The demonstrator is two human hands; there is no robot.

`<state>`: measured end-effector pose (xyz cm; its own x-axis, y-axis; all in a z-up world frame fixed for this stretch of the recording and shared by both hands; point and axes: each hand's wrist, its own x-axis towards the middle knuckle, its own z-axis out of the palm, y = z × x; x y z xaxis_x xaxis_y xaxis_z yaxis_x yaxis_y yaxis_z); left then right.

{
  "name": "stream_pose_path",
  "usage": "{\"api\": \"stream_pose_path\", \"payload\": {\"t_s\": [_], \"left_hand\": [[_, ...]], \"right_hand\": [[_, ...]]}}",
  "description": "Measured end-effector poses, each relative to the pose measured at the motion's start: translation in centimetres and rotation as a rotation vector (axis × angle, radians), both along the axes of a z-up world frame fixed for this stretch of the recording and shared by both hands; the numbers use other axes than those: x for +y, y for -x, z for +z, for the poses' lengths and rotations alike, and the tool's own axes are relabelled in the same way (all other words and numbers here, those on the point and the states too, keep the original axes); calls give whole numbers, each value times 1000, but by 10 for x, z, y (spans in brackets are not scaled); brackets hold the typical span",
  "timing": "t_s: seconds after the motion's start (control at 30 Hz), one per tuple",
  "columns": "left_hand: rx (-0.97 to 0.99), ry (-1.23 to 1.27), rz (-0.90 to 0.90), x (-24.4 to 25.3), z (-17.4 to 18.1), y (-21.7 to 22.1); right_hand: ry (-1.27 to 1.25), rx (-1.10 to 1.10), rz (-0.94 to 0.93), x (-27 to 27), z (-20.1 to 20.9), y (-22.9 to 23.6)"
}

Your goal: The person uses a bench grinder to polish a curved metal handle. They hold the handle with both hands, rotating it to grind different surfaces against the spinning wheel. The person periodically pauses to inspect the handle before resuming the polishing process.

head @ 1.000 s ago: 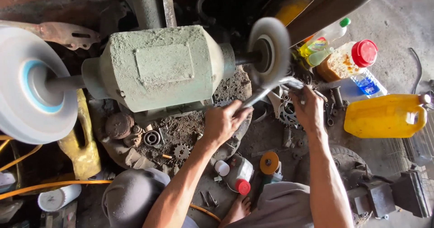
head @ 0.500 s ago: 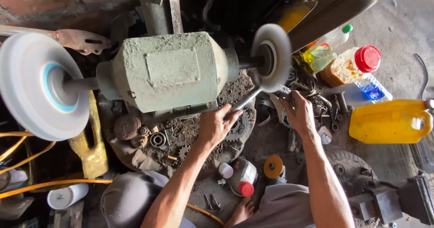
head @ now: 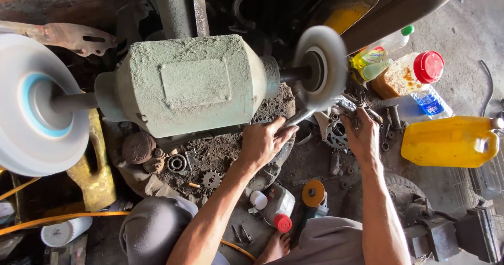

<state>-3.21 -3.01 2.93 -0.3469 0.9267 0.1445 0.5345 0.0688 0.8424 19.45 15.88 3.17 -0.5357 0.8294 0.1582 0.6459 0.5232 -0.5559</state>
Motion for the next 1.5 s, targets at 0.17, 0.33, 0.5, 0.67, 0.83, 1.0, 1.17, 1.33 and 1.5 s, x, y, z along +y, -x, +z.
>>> {"api": "stream_pose_path", "payload": {"t_s": [0.17,0.33,0.5,0.67,0.83,1.0,1.17,1.33,1.5], "left_hand": [[41,-1,-23,0,-4,-7],[382,-540,48,-9,33,-22],[483,-676,-10,-39,51,-65],[385,-606,-164,-72,43,-107],[145,-389,-164,-59,41,-104],[300,-129,-43,-36,25,-85],[416,-131,-266,-37,23,-74],[401,-212,-349,-47,15,-95],[399,-189,-304,-56,-13,-99]], "right_hand": [[-62,65,4,5,-1,-4],[-63,313,-30,2,30,-9],[-345,391,18,-23,90,-16],[-317,407,28,-42,98,-37],[-230,517,200,-59,78,-68],[118,701,349,-91,78,-75],[808,978,509,-108,51,-74],[962,1008,472,-110,48,-67],[965,780,394,-99,53,-63]]}}
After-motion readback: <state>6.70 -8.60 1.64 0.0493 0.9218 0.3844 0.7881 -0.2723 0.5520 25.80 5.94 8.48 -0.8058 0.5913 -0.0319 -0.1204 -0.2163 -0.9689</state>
